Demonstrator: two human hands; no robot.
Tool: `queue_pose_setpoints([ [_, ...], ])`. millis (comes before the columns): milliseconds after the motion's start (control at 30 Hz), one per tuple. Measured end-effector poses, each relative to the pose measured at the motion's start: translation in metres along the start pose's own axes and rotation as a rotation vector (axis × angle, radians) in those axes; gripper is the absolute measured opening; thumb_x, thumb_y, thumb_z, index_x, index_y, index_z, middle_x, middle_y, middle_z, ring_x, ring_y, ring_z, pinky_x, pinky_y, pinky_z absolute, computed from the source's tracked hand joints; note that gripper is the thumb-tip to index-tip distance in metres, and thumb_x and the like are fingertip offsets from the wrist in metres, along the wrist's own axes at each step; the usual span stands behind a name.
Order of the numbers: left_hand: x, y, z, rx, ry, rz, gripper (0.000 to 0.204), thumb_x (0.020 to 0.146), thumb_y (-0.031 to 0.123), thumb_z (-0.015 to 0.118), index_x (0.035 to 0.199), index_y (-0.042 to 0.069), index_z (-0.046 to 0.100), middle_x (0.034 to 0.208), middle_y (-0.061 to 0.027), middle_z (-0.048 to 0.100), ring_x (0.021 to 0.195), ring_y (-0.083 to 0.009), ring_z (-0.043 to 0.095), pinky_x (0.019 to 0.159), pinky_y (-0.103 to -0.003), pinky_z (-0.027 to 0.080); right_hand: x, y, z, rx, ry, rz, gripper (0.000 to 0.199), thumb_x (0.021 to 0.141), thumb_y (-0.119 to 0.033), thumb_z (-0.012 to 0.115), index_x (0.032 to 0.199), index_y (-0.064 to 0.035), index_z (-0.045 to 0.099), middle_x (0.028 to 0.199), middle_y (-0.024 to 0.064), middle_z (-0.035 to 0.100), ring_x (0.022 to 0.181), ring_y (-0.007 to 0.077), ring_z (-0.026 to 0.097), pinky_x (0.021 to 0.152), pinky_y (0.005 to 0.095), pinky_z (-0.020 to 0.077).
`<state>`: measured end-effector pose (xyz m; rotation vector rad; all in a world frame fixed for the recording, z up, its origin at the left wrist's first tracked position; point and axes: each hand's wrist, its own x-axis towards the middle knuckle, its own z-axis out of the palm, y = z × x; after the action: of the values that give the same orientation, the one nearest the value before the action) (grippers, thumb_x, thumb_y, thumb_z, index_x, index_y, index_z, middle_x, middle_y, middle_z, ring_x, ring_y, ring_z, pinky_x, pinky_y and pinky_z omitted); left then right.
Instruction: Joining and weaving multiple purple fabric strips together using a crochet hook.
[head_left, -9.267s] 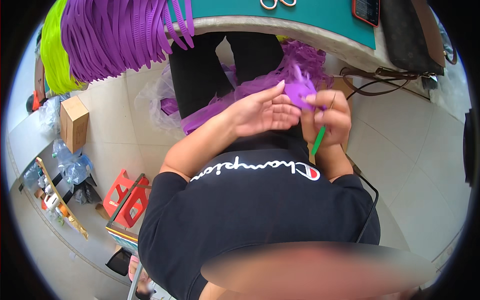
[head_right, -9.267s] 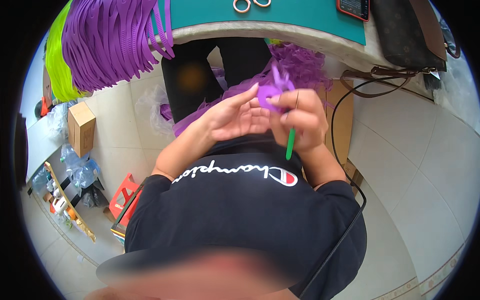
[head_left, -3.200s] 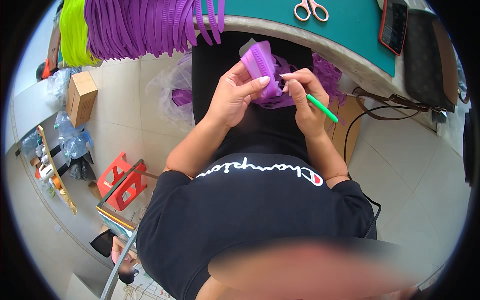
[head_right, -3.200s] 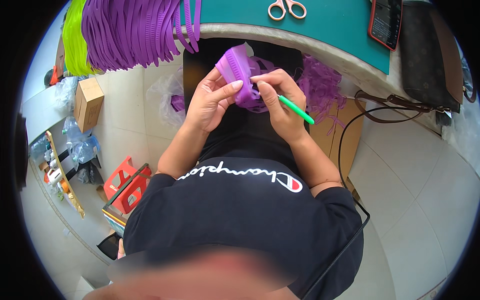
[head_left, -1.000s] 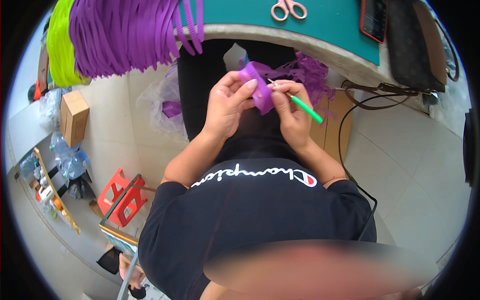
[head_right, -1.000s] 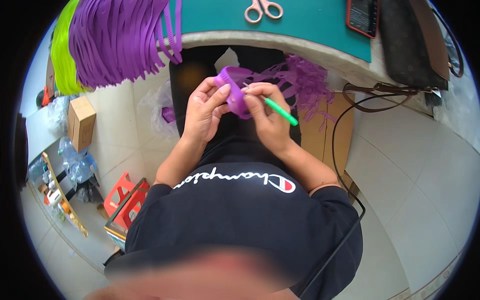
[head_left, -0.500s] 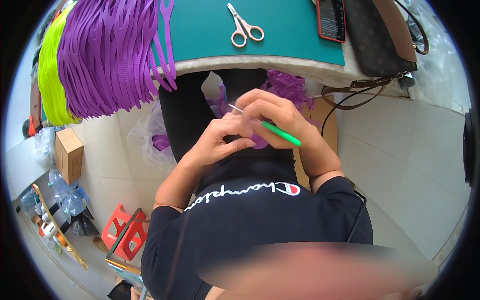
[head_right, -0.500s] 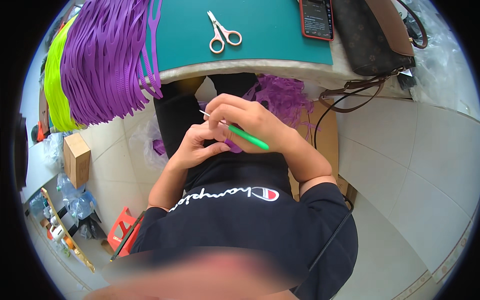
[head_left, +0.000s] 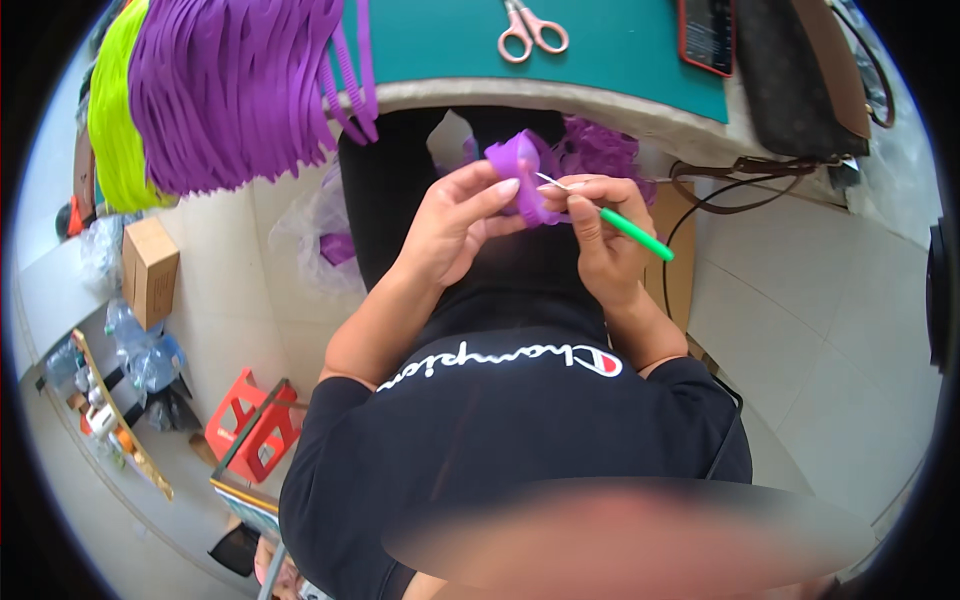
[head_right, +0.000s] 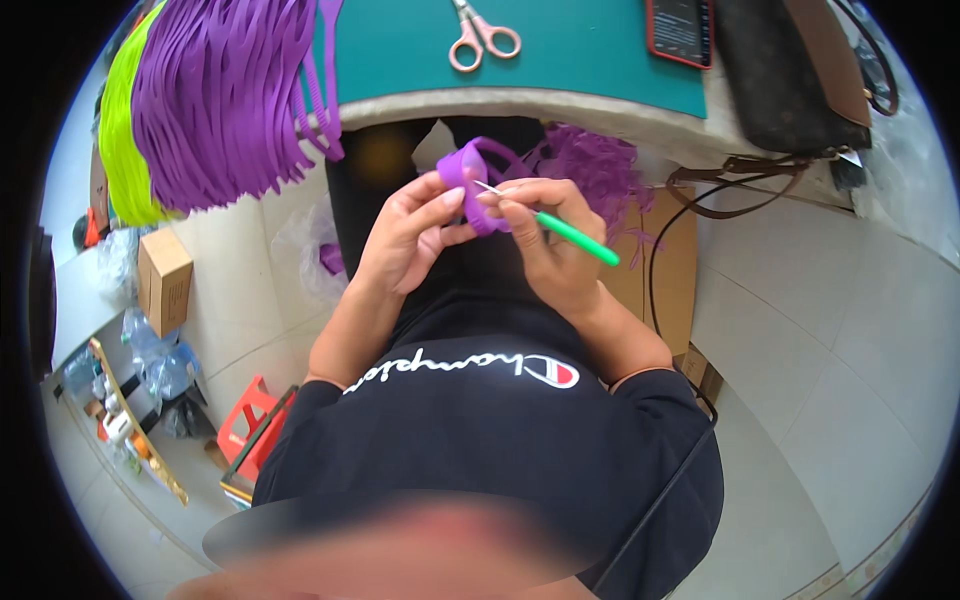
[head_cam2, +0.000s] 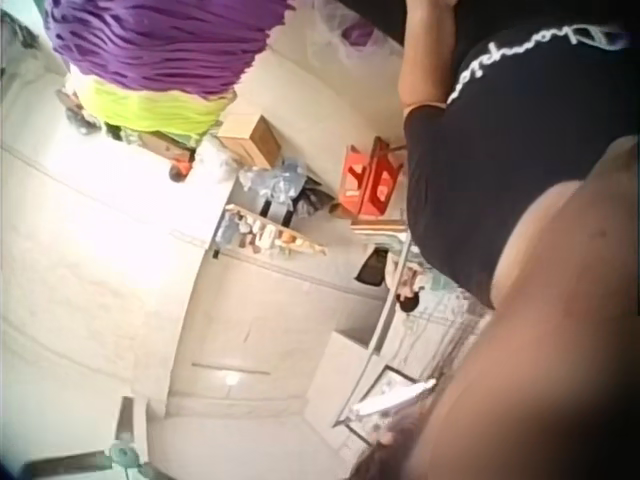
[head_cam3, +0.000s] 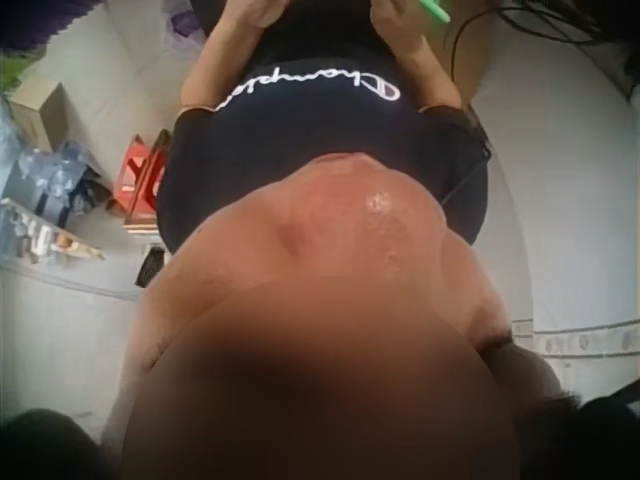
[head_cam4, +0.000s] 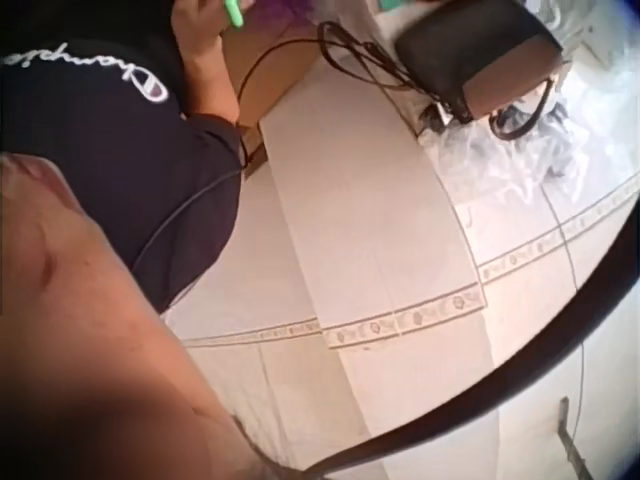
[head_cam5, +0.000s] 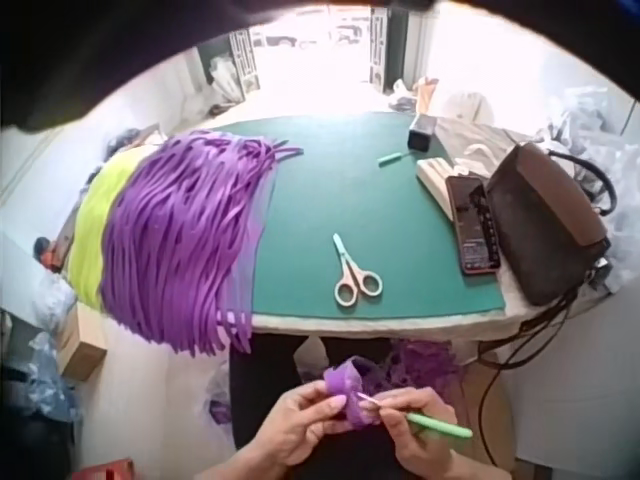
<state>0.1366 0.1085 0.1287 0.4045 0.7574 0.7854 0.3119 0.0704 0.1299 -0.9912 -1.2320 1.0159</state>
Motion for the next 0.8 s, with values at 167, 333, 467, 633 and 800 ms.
queue_pose_setpoints([
  [167,0.002,-0.005,0.003,-0.015,0.056,0.072,0.024,0.089,0.01,0.067,0.112,0.005,0.063,0.101,-0.005,0.067,0.094,-0.015,0.064,0.084,-0.033,0.055,-0.005,0.011,-0.002,-0.073,-0.01,-0.016,0.009,0.095,-0.003,0.056,0.101,0.0034,0.056,0.102,0.0167,0.063,0.089,0.0205,0.067,0.082,0.0311,0.0558],
  [333,-0.001,-0.006,0.005,0.009,0.072,0.121,0.023,0.09,0.008,0.065,0.112,0.003,0.062,0.101,-0.0064,0.066,0.093,-0.0154,0.065,0.084,-0.032,0.055,-0.003,0.015,0.0,-0.178,-0.018,-0.035,0.009,0.094,-0.004,0.058,0.1,0.003,0.057,0.1,0.015,0.064,0.09,0.0183,0.065,0.08,0.0277,0.0531],
  [467,-0.001,-0.007,0.007,0.009,0.082,0.171,0.022,0.09,0.005,0.065,0.111,0.0,0.062,0.1,-0.007,0.066,0.092,-0.0149,0.065,0.084,-0.03,0.055,0.001,0.013,0.001,-0.212,-0.016,-0.048,0.009,0.093,-0.004,0.061,0.099,0.0021,0.059,0.098,0.0141,0.065,0.09,0.0184,0.065,0.08,0.028,0.052],
  [633,0.002,-0.018,0.003,0.177,0.135,0.352,0.02,0.088,-0.001,0.064,0.108,-0.004,0.063,0.097,-0.0064,0.067,0.089,-0.012,0.064,0.081,-0.027,0.054,0.01,0.01,0.004,-0.573,-0.092,-0.361,0.008,0.086,-0.001,0.066,0.093,-0.0006,0.061,0.099,0.017,0.069,0.084,0.0276,0.068,0.073,0.0323,0.0541],
  [800,-0.001,-0.023,-0.008,0.395,0.204,0.316,0.025,0.088,-0.001,0.064,0.112,-0.007,0.063,0.097,-0.0076,0.068,0.084,-0.0095,0.063,0.078,-0.021,0.051,0.017,0.028,-0.025,-0.646,0.063,-0.447,0.015,0.088,0.001,0.062,0.101,-0.0018,0.056,0.099,0.0198,0.069,0.088,0.0319,0.069,0.076,0.0345,0.0556],
])
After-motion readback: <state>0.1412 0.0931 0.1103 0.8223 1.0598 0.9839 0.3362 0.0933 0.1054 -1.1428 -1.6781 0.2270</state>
